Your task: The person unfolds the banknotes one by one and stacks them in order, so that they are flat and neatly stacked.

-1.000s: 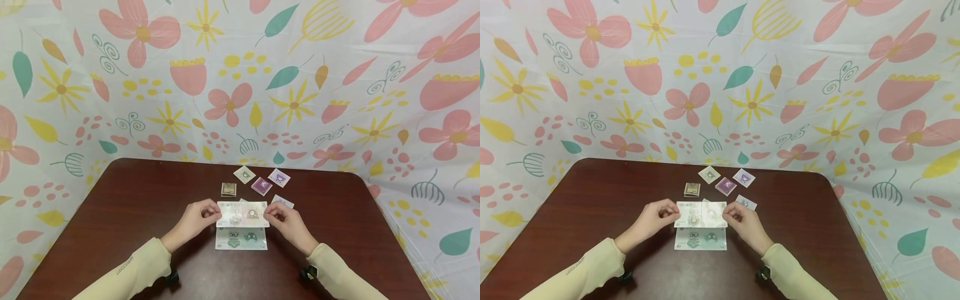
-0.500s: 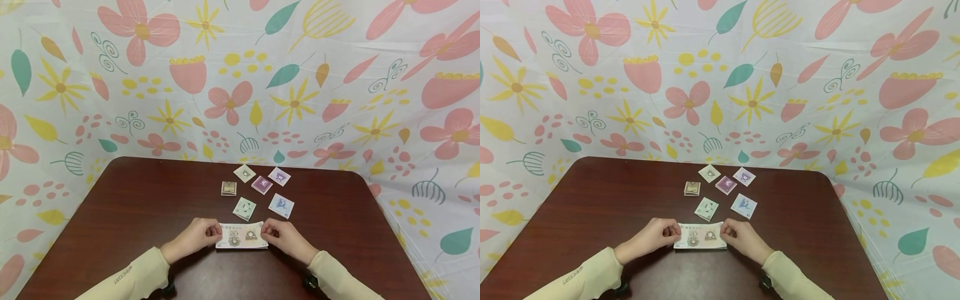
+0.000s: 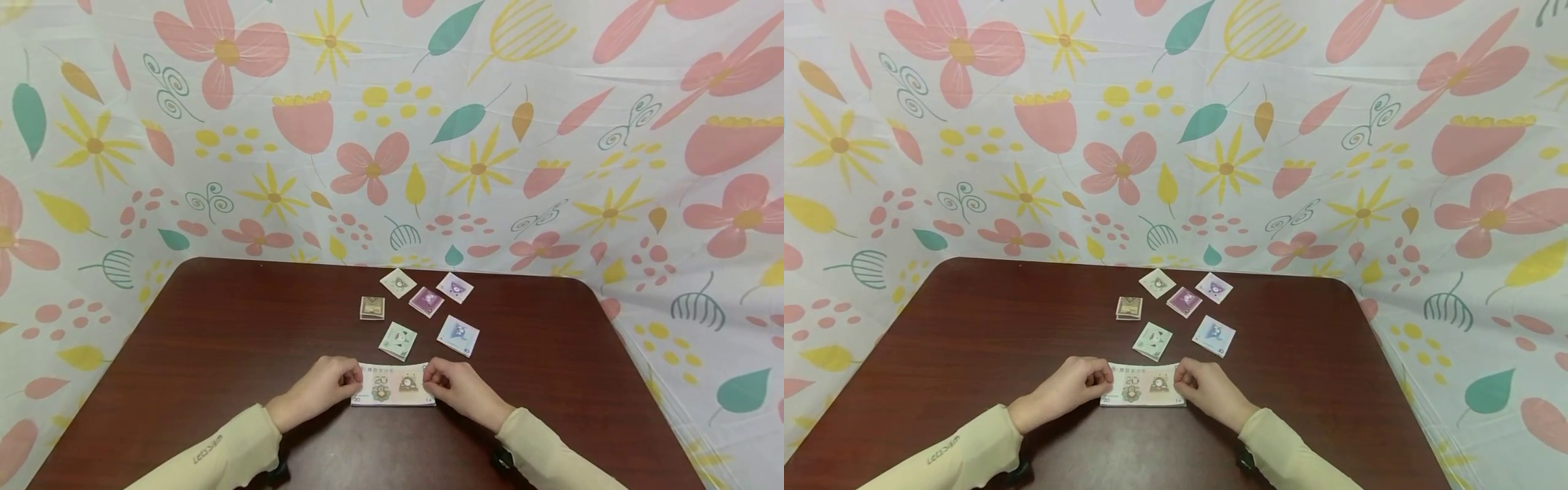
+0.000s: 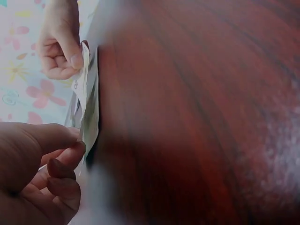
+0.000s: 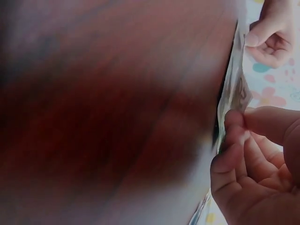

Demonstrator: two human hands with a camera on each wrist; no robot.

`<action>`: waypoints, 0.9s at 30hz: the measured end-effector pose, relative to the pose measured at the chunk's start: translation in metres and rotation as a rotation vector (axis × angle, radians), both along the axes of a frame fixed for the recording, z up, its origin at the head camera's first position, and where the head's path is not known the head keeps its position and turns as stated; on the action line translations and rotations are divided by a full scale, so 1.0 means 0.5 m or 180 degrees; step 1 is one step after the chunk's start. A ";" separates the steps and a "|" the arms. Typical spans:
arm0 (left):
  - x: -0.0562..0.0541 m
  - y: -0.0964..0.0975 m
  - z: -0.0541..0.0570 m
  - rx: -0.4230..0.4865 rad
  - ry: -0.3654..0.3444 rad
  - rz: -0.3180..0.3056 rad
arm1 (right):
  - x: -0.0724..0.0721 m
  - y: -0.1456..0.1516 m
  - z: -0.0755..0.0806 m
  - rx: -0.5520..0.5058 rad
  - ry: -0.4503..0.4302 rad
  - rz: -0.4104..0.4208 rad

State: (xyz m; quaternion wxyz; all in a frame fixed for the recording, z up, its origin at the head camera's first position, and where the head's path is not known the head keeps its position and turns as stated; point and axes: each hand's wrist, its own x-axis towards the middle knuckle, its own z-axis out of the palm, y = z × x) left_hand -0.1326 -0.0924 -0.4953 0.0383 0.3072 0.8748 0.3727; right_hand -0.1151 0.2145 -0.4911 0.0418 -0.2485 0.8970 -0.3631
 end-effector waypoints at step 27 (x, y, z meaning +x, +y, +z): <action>0.005 -0.001 -0.003 -0.0459 0.0288 0.0115 | -0.010 -0.013 0.014 0.0359 -0.0220 -0.0093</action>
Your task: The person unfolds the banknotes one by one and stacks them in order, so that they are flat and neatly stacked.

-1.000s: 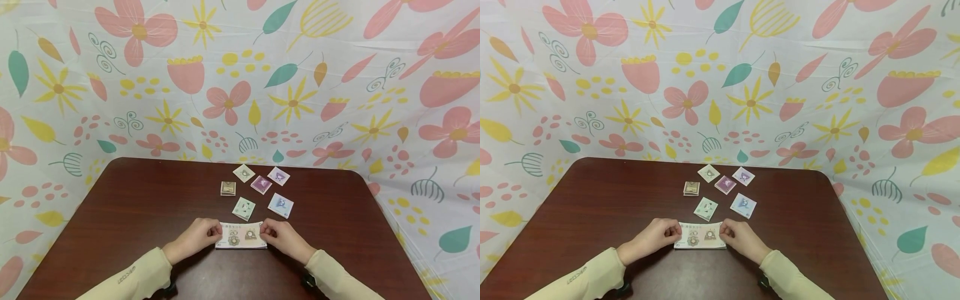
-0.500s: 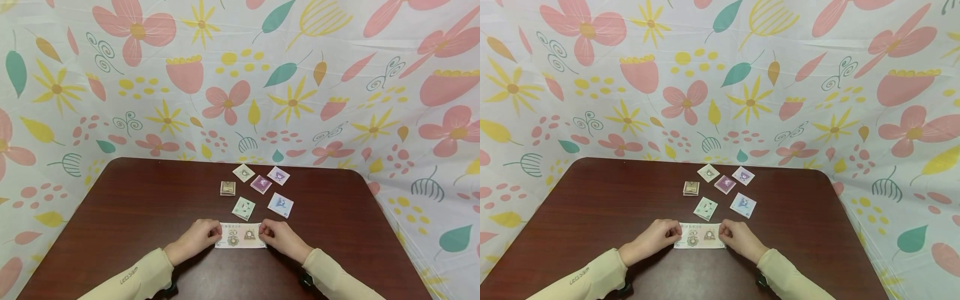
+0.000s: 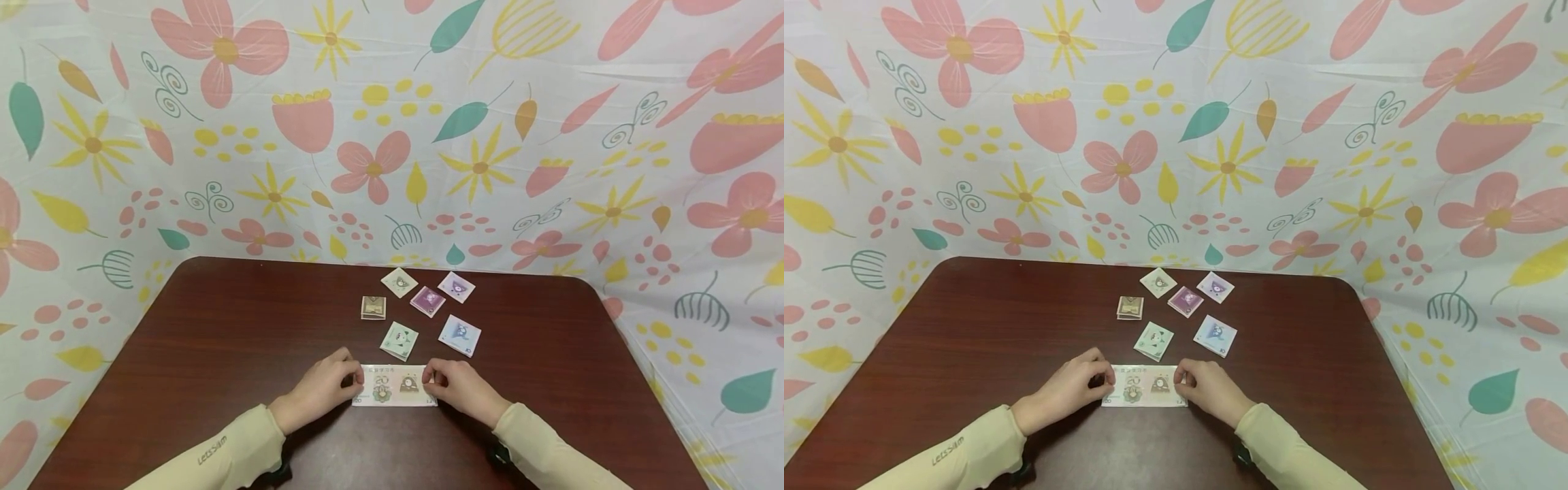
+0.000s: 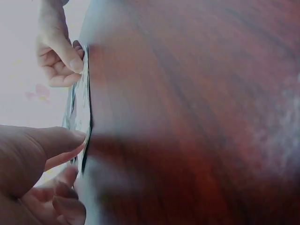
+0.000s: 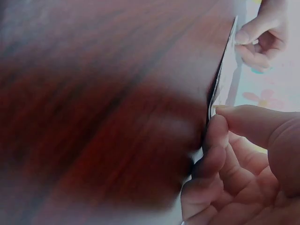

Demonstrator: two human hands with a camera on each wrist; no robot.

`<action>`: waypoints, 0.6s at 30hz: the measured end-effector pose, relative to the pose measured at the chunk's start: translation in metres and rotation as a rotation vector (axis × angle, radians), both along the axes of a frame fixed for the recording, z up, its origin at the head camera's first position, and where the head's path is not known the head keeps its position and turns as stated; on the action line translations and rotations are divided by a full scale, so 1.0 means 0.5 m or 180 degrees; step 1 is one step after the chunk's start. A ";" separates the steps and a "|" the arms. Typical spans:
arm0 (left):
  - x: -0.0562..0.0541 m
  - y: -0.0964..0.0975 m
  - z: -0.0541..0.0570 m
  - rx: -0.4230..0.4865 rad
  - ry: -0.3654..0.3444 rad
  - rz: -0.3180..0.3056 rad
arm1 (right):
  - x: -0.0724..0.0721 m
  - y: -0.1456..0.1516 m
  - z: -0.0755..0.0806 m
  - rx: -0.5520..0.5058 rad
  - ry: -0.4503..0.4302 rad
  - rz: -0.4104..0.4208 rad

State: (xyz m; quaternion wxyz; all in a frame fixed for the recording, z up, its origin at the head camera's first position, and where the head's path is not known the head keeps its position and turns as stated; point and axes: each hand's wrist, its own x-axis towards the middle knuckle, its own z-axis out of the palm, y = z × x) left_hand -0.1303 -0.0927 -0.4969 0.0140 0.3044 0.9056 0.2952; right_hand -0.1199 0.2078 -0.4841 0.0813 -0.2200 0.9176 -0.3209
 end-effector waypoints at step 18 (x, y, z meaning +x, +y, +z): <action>-0.004 -0.015 0.009 -0.0259 -0.0051 -0.0293 | -0.003 0.007 0.001 0.0038 -0.0120 0.0037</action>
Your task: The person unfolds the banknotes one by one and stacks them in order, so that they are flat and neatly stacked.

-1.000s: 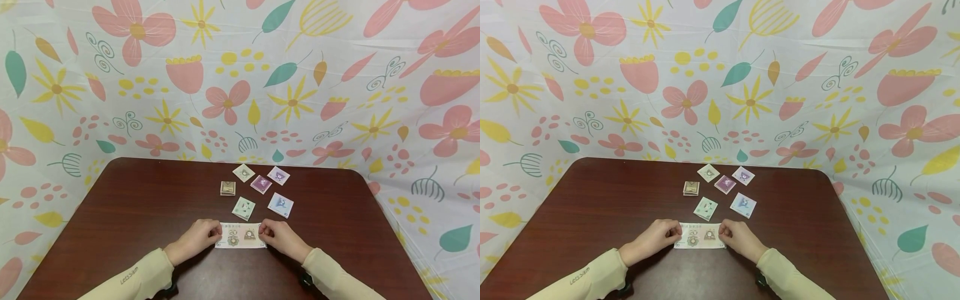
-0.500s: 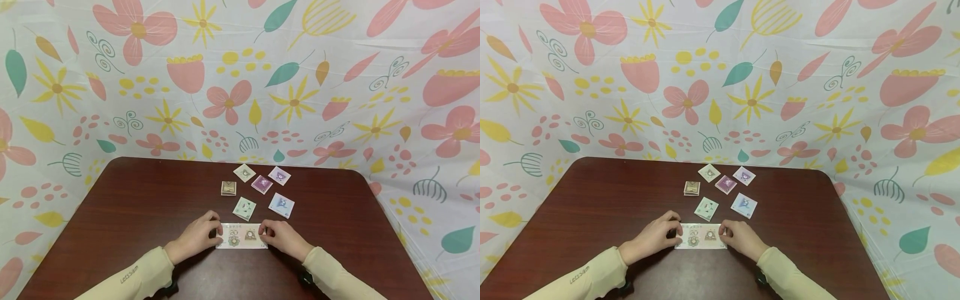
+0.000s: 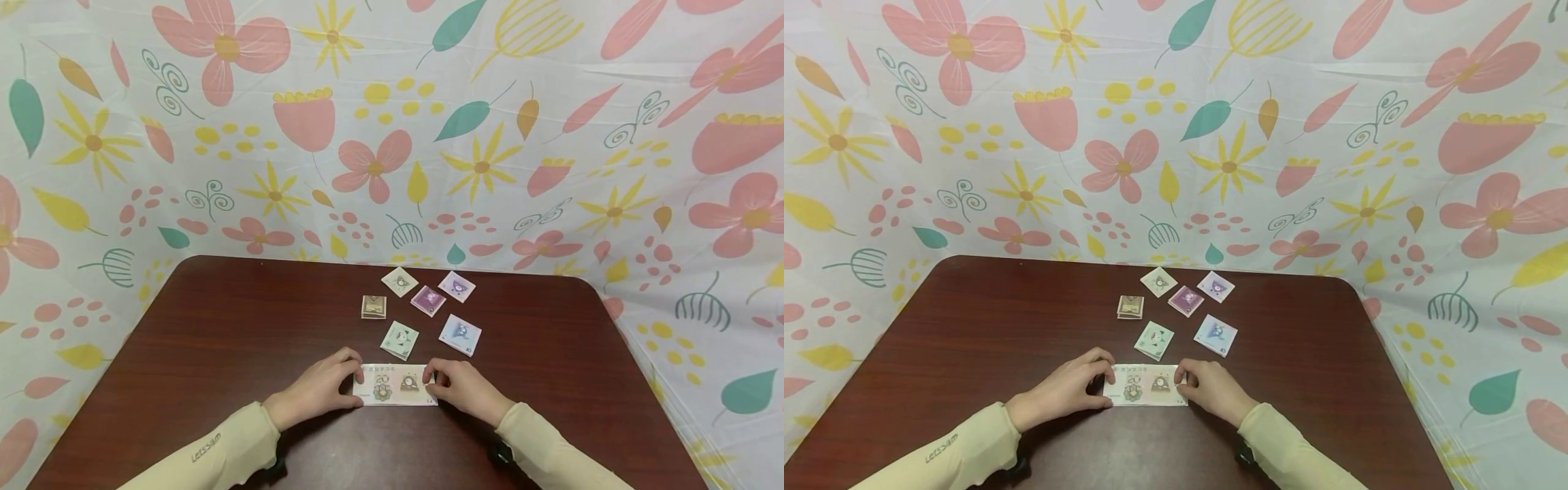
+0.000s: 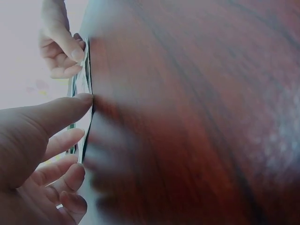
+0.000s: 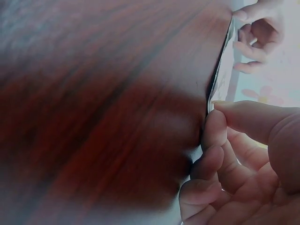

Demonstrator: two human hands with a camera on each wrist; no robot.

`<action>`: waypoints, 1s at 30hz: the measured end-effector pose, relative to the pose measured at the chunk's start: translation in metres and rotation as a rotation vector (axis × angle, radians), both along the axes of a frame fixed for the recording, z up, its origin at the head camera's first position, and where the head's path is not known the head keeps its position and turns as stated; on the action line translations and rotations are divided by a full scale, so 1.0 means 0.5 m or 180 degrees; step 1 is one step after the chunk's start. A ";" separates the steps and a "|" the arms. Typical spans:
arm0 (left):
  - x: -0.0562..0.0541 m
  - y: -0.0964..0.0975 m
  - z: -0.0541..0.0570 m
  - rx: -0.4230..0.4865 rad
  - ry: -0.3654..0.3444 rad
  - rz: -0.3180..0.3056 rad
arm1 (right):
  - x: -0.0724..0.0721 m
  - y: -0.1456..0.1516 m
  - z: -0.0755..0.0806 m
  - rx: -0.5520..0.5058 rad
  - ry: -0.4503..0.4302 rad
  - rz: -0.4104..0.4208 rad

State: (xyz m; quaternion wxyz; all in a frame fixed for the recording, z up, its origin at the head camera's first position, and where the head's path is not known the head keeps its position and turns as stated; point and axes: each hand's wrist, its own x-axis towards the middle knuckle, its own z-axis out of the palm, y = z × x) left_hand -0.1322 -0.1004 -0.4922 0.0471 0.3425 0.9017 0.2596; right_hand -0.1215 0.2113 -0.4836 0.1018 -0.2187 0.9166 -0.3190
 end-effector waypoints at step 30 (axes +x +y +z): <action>0.010 0.002 -0.011 0.0051 0.0250 0.0189 | -0.023 0.036 0.010 0.0070 0.0198 -0.0133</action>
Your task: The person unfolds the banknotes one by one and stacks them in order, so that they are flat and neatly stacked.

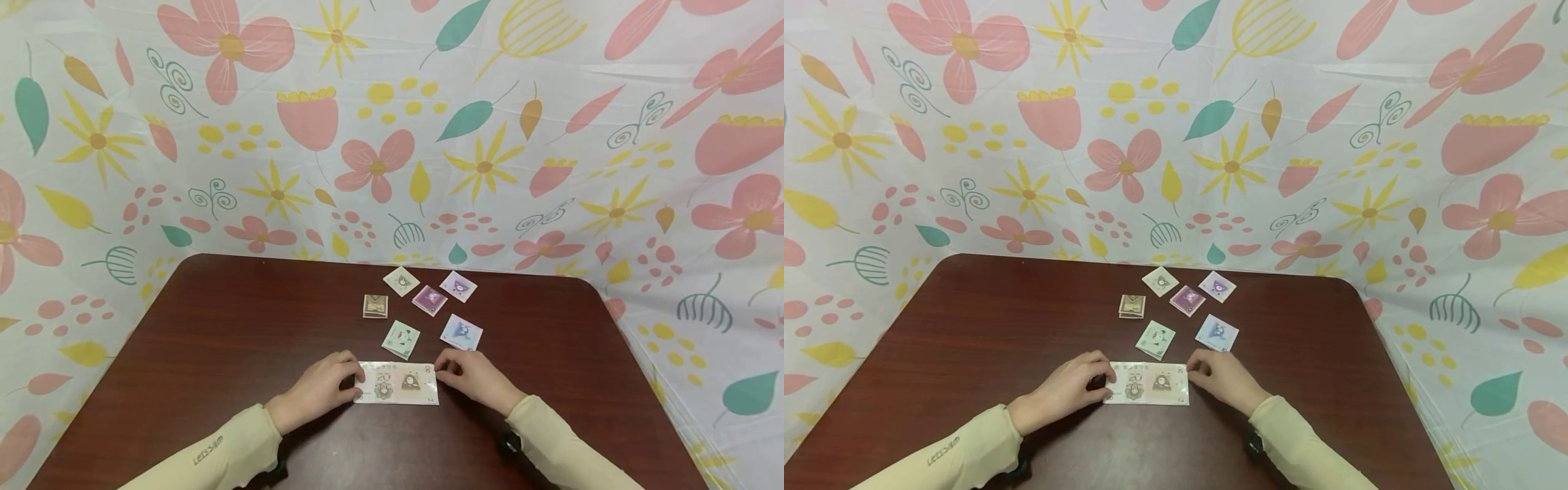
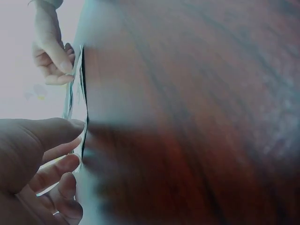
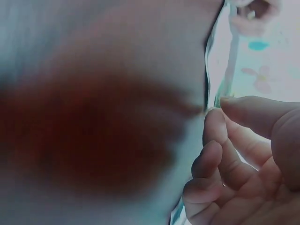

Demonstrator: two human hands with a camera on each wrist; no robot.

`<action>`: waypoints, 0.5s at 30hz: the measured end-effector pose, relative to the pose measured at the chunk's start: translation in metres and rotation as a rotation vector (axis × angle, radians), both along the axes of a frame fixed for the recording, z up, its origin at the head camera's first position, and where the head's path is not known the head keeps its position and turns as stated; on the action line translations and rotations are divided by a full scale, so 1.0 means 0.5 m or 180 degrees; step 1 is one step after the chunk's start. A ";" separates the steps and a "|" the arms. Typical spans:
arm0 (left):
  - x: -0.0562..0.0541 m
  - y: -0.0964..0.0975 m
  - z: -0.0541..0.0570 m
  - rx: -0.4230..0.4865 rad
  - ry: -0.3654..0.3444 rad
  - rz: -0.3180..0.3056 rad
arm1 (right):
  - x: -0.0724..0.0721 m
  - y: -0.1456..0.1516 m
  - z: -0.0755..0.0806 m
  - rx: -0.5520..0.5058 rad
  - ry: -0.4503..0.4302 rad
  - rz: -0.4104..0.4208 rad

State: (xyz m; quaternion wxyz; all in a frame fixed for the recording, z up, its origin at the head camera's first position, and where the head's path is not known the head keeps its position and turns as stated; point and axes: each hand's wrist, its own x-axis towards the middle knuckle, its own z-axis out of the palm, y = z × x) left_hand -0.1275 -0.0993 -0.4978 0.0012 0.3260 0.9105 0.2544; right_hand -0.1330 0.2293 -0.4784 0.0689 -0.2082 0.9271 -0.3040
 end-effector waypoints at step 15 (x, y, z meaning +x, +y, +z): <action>0.004 -0.002 -0.006 -0.0002 0.0039 0.0060 | -0.098 0.118 0.000 0.0217 0.0192 -0.0935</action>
